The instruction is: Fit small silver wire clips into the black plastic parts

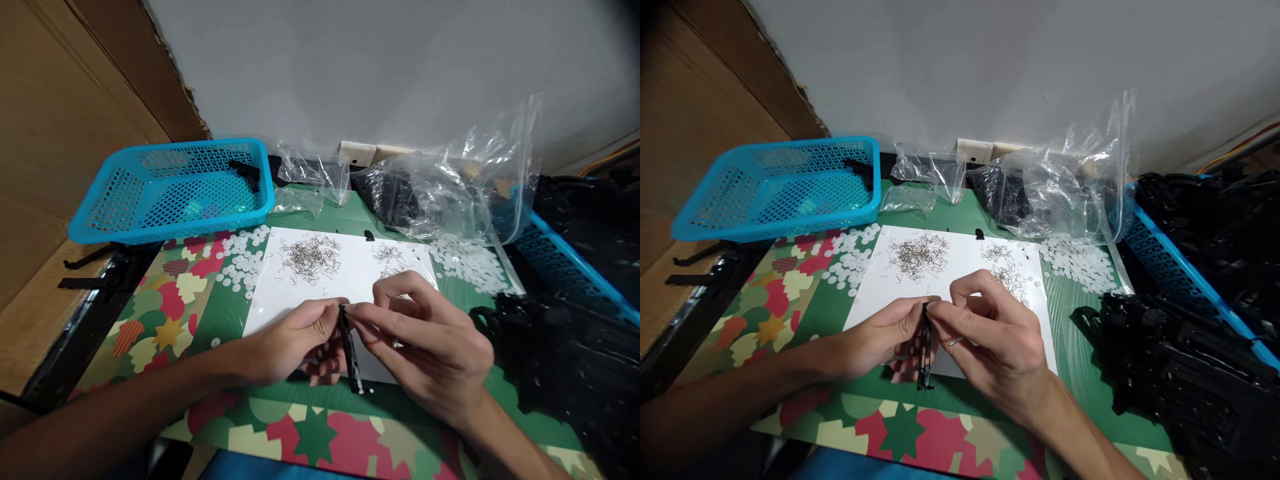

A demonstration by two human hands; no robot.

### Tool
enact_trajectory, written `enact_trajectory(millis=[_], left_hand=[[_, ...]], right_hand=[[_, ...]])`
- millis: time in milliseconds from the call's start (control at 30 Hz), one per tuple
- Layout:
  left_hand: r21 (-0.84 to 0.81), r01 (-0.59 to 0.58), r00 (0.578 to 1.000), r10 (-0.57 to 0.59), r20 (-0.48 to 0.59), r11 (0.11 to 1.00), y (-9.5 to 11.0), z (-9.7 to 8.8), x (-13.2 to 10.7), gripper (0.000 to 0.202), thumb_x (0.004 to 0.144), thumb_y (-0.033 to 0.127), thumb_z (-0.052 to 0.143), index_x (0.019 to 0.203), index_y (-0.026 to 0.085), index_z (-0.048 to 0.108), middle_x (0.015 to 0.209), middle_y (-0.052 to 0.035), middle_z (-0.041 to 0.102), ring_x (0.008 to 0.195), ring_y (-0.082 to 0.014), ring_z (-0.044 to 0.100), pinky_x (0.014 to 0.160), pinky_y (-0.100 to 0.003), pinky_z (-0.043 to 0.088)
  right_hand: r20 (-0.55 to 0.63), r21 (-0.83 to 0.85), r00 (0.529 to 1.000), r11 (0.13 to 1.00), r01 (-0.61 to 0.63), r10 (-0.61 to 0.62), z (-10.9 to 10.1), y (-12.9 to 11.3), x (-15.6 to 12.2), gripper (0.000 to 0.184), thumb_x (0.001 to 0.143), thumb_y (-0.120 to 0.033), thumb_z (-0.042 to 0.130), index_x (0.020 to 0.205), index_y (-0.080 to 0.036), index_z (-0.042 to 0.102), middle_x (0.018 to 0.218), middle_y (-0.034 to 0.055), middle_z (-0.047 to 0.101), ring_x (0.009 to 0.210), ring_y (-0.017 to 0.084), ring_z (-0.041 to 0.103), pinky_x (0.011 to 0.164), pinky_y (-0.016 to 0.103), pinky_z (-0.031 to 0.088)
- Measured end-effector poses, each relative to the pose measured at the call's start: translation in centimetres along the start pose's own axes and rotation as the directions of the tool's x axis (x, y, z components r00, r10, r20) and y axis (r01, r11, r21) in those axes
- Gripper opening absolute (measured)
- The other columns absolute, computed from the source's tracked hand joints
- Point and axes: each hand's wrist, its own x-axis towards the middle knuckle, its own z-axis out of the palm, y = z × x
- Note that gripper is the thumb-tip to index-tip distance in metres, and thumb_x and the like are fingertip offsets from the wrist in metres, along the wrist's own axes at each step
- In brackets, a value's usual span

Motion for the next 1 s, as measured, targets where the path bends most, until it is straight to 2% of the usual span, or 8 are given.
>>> enact_trajectory(millis=[200, 300, 433, 600, 700, 867, 933, 1000], left_hand=[[-0.079, -0.102, 0.995, 0.102, -0.003, 0.992, 0.0, 0.2, -0.1, 0.045, 0.106, 0.064, 0.048, 0.113, 0.02, 0.055, 0.077, 0.0003, 0.059, 0.056, -0.0079, 0.052, 0.051, -0.019, 0.041], [0.05, -0.246, 0.966, 0.249, -0.074, 0.968, 0.6, 0.4, -0.2, 0.04, 0.109, 0.058, 0.046, 0.105, 0.019, 0.055, 0.07, 0.0038, 0.052, 0.056, -0.0069, 0.044, 0.054, -0.02, 0.035], [0.229, -0.323, 0.913, 0.366, -0.18, 0.918, 1.2, 0.1, 0.0, 0.037, 0.109, 0.054, 0.049, 0.1, 0.019, 0.055, 0.066, 0.0059, 0.045, 0.057, -0.007, 0.037, 0.054, -0.02, 0.03], [0.396, -0.336, 0.869, 0.444, -0.22, 0.854, 1.3, -0.5, 0.1, 0.037, 0.109, 0.052, 0.052, 0.101, 0.018, 0.062, 0.068, 0.0048, 0.046, 0.059, -0.0088, 0.04, 0.056, -0.022, 0.033], [0.664, -0.313, 0.807, 0.559, -0.191, 0.679, 1.5, -0.8, 0.0, 0.028, 0.107, 0.045, 0.059, 0.107, 0.018, 0.07, 0.08, 0.0005, 0.057, 0.072, -0.0111, 0.052, 0.065, -0.023, 0.042], [0.906, -0.335, 0.608, 0.794, -0.003, 0.26, 1.4, -1.5, 0.0, 0.026, 0.1, 0.025, 0.072, 0.126, 0.02, 0.072, 0.102, -0.0037, 0.07, 0.081, -0.0122, 0.061, 0.076, -0.026, 0.052], [0.92, -0.355, 0.552, 0.832, 0.059, 0.17, 1.2, -1.7, 0.0, 0.023, 0.098, 0.019, 0.074, 0.121, 0.018, 0.074, 0.105, -0.0049, 0.074, 0.085, -0.0123, 0.066, 0.079, -0.026, 0.055], [0.925, -0.356, 0.527, 0.846, 0.084, 0.129, 1.2, -1.9, 0.1, 0.022, 0.096, 0.013, 0.075, 0.118, 0.017, 0.076, 0.106, -0.0058, 0.076, 0.092, -0.0135, 0.07, 0.082, -0.026, 0.057]], right_hand=[[-0.008, 0.016, 0.995, 0.995, -0.1, 0.101, -0.6, 0.0, 0.4, 0.049, 0.095, -0.004, 0.069, 0.132, -0.035, 0.075, 0.101, 0.0038, 0.059, 0.075, 0.013, 0.06, 0.056, 0.027, 0.047], [-0.027, 0.056, 0.987, 0.986, -0.159, 0.16, -1.0, 0.0, 0.5, 0.037, 0.097, -0.016, 0.071, 0.132, -0.029, 0.074, 0.093, 0.0034, 0.059, 0.076, 0.015, 0.057, 0.056, 0.028, 0.045], [0.045, -0.035, 0.996, 0.996, -0.08, 0.081, -0.9, 0.2, 0.4, 0.034, 0.089, -0.021, 0.083, 0.122, -0.024, 0.071, 0.089, 0.0022, 0.061, 0.071, 0.015, 0.056, 0.056, 0.029, 0.045], [0.092, -0.29, 0.995, 0.956, 0.052, -0.027, -0.3, 1.1, 0.0, 0.03, 0.097, -0.006, 0.067, 0.122, -0.022, 0.067, 0.1, 0.0057, 0.068, 0.079, 0.015, 0.065, 0.059, 0.026, 0.05], [0.094, -0.364, 0.994, 0.928, 0.081, -0.05, -0.4, 2.0, -0.2, 0.029, 0.097, -0.002, 0.064, 0.12, -0.02, 0.067, 0.099, 0.0051, 0.068, 0.079, 0.013, 0.065, 0.057, 0.025, 0.049], [0.17, -0.477, 0.981, 0.864, 0.163, -0.092, -0.8, 3.3, -0.6, 0.028, 0.097, -0.002, 0.063, 0.119, -0.018, 0.068, 0.097, 0.004, 0.069, 0.078, 0.013, 0.066, 0.056, 0.027, 0.046], [0.18, -0.459, 0.98, 0.875, 0.155, -0.079, -0.9, 3.5, -0.4, 0.026, 0.099, -0.004, 0.062, 0.12, -0.018, 0.068, 0.098, 0.0042, 0.068, 0.078, 0.014, 0.066, 0.059, 0.027, 0.049], [0.203, -0.396, 0.978, 0.909, 0.13, -0.052, -1.0, 3.3, -0.1, 0.026, 0.101, -0.008, 0.062, 0.124, -0.018, 0.067, 0.105, 0.0071, 0.067, 0.088, 0.016, 0.067, 0.071, 0.028, 0.054]])
